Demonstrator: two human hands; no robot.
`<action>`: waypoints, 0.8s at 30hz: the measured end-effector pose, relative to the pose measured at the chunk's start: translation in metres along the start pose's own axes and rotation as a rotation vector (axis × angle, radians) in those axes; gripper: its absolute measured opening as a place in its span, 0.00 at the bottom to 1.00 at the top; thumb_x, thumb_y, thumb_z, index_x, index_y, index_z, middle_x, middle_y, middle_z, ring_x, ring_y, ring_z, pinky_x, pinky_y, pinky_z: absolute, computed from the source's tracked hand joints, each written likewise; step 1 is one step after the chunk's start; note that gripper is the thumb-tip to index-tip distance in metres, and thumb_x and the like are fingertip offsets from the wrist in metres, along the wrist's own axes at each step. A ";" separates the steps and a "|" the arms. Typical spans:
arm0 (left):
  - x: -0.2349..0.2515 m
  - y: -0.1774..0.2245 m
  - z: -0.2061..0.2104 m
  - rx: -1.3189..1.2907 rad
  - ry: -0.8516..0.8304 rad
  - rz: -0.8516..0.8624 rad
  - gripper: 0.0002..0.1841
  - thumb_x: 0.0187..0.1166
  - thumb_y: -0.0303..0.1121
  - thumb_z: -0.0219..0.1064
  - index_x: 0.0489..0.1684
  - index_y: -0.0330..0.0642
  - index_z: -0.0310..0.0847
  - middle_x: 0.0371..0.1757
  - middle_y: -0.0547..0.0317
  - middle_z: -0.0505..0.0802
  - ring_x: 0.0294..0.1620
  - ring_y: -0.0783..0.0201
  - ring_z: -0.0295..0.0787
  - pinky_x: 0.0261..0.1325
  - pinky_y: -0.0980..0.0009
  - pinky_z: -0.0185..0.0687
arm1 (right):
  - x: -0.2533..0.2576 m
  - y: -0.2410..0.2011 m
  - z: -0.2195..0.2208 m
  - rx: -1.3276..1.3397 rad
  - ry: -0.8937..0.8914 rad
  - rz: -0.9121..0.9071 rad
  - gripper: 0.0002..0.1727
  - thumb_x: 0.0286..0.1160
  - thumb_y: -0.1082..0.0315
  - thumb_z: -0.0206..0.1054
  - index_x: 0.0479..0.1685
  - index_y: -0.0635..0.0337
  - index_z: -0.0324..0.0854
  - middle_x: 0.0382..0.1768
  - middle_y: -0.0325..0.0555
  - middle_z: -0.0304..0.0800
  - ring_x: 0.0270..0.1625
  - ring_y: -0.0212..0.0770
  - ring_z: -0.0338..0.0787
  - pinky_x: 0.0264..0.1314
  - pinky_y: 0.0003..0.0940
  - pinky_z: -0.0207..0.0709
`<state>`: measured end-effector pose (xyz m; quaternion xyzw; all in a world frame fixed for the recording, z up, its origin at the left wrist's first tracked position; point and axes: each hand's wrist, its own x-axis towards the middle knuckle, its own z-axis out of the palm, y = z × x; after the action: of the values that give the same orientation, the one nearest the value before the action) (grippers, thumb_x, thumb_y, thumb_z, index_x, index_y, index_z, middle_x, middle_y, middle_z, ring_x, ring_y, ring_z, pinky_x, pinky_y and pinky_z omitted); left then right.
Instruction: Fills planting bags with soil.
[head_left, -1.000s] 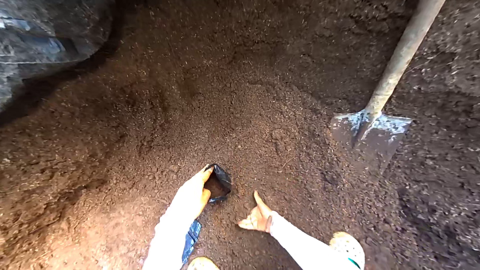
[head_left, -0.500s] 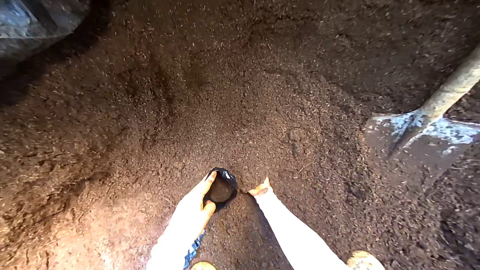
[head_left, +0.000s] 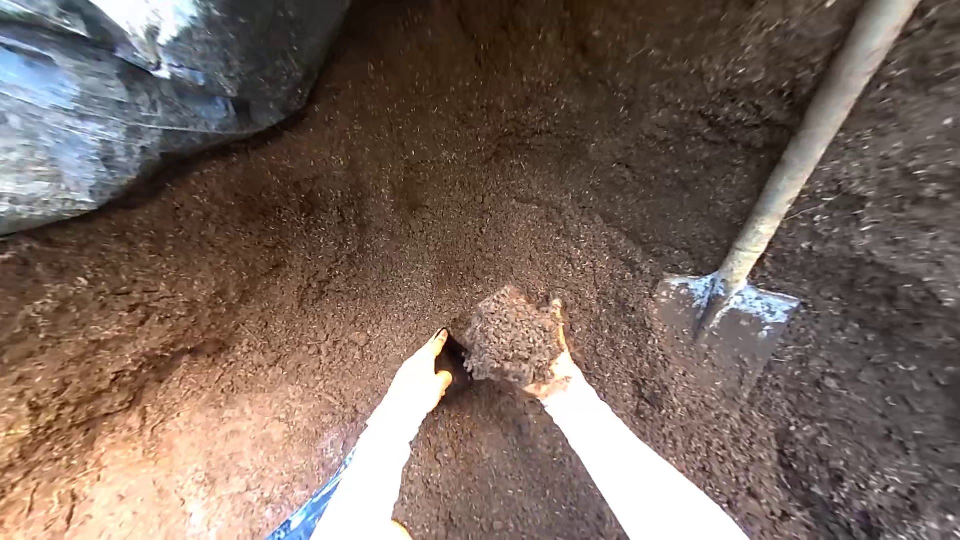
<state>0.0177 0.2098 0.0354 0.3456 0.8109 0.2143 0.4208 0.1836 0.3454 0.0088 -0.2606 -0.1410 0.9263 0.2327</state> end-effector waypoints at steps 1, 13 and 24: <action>-0.001 0.001 0.002 0.007 0.015 0.011 0.41 0.80 0.25 0.61 0.97 0.51 0.49 0.94 0.53 0.62 0.72 0.51 0.86 0.70 0.49 0.83 | 0.003 0.004 0.005 -0.014 -0.087 0.033 0.49 0.77 0.20 0.30 0.61 0.51 0.81 0.47 0.48 0.95 0.49 0.45 0.94 0.48 0.47 0.90; -0.040 0.001 0.009 0.084 0.202 -0.041 0.35 0.76 0.24 0.70 0.86 0.29 0.62 0.83 0.34 0.76 0.86 0.45 0.70 0.90 0.51 0.60 | 0.001 0.052 0.070 -0.905 -0.003 -0.197 0.18 0.93 0.67 0.53 0.69 0.71 0.75 0.63 0.58 0.84 0.64 0.40 0.84 0.70 0.36 0.77; -0.026 -0.008 -0.001 0.145 0.160 -0.047 0.43 0.78 0.25 0.69 0.96 0.43 0.49 0.94 0.47 0.61 0.93 0.52 0.60 0.93 0.53 0.55 | 0.028 0.013 -0.076 -0.622 0.529 0.142 0.33 0.96 0.49 0.46 0.85 0.68 0.60 0.75 0.68 0.77 0.70 0.58 0.85 0.70 0.50 0.80</action>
<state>0.0248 0.1848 0.0447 0.3379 0.8632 0.1720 0.3333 0.1993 0.3591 -0.0706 -0.5568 -0.3313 0.7543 0.1064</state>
